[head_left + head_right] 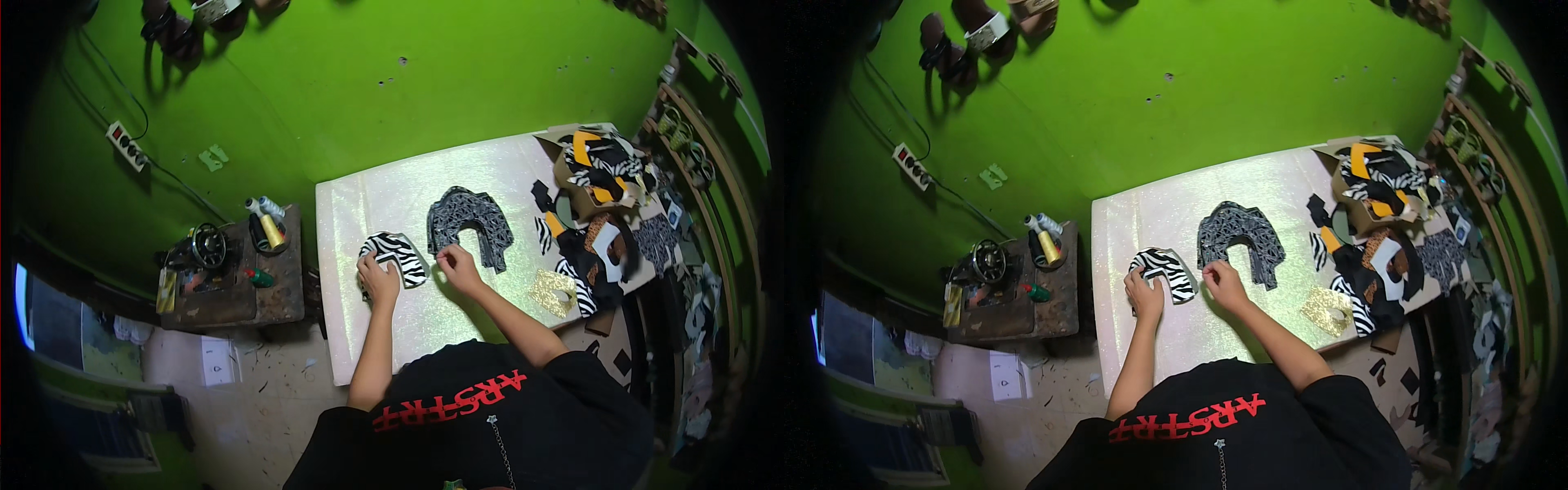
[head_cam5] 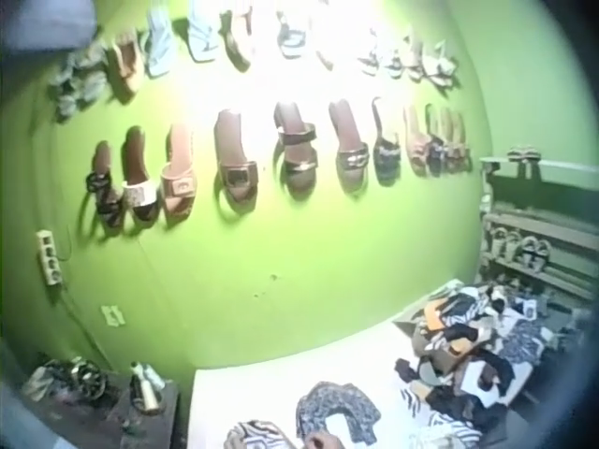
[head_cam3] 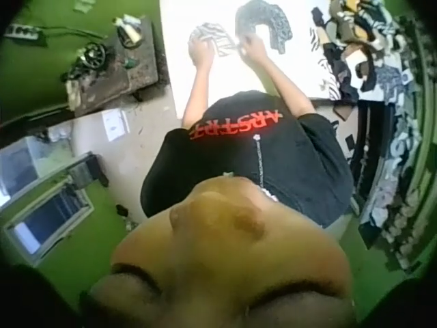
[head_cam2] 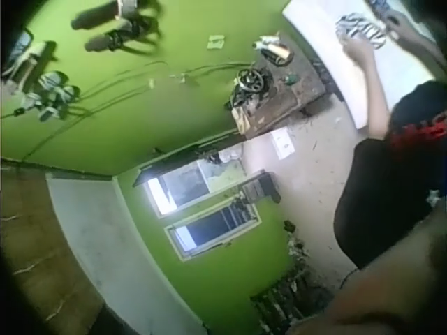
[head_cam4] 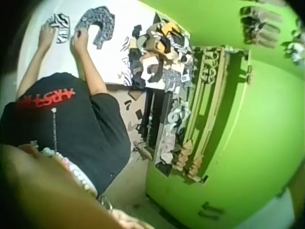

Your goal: Sorting and matching patterned shoe upper components on a workbench.

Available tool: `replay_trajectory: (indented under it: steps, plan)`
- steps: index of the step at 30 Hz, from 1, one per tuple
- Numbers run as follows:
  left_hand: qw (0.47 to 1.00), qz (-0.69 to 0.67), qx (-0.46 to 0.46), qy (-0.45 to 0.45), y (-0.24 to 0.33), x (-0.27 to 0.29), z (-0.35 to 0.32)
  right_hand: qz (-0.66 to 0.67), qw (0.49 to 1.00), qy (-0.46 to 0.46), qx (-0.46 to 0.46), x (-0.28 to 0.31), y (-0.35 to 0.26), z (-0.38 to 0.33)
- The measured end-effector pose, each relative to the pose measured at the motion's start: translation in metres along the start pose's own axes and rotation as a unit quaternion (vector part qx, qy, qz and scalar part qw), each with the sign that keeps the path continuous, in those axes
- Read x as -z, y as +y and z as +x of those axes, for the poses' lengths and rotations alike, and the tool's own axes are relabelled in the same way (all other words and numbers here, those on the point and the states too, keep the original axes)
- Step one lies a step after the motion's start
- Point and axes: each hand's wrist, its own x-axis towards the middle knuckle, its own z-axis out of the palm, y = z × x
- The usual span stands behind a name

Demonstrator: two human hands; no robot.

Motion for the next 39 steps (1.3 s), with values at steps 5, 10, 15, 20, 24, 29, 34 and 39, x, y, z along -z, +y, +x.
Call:
replay_trajectory:
  steps: [5, 10, 15, 20, 24, 29, 34, 39]
  plan:
    - [0.992, -0.038, -0.122, 0.019, 0.033, -0.015, -0.019, -0.076, 0.989, 0.123, 0.009, 0.068, 0.02, -0.038]
    - [0.975, -0.129, -0.183, -0.003, 0.083, -0.031, -0.041, -0.229, 0.959, 0.166, -0.018, 0.132, 0.031, -0.077]
    - [0.954, -0.178, -0.235, -0.056, 0.124, -0.066, -0.067, -0.361, 0.921, 0.054, -0.134, 0.175, 0.022, -0.111]
    - [0.936, -0.196, -0.274, -0.103, 0.161, -0.093, -0.095, -0.385, 0.904, -0.019, -0.187, 0.197, 0.048, -0.132]
    - [0.924, -0.21, -0.291, -0.135, 0.18, -0.108, -0.112, -0.382, 0.906, -0.034, -0.179, 0.204, 0.063, -0.138]
    - [0.916, -0.224, -0.284, -0.174, 0.194, -0.131, -0.124, -0.329, 0.935, -0.03, -0.129, 0.214, 0.073, -0.137]
    - [0.912, -0.244, -0.274, -0.181, 0.205, -0.155, -0.134, -0.192, 0.972, -0.01, -0.136, 0.243, 0.071, -0.13]
    - [0.915, -0.212, -0.231, -0.253, 0.209, -0.178, -0.142, -0.025, 0.973, 0.139, -0.182, 0.282, 0.087, -0.127]
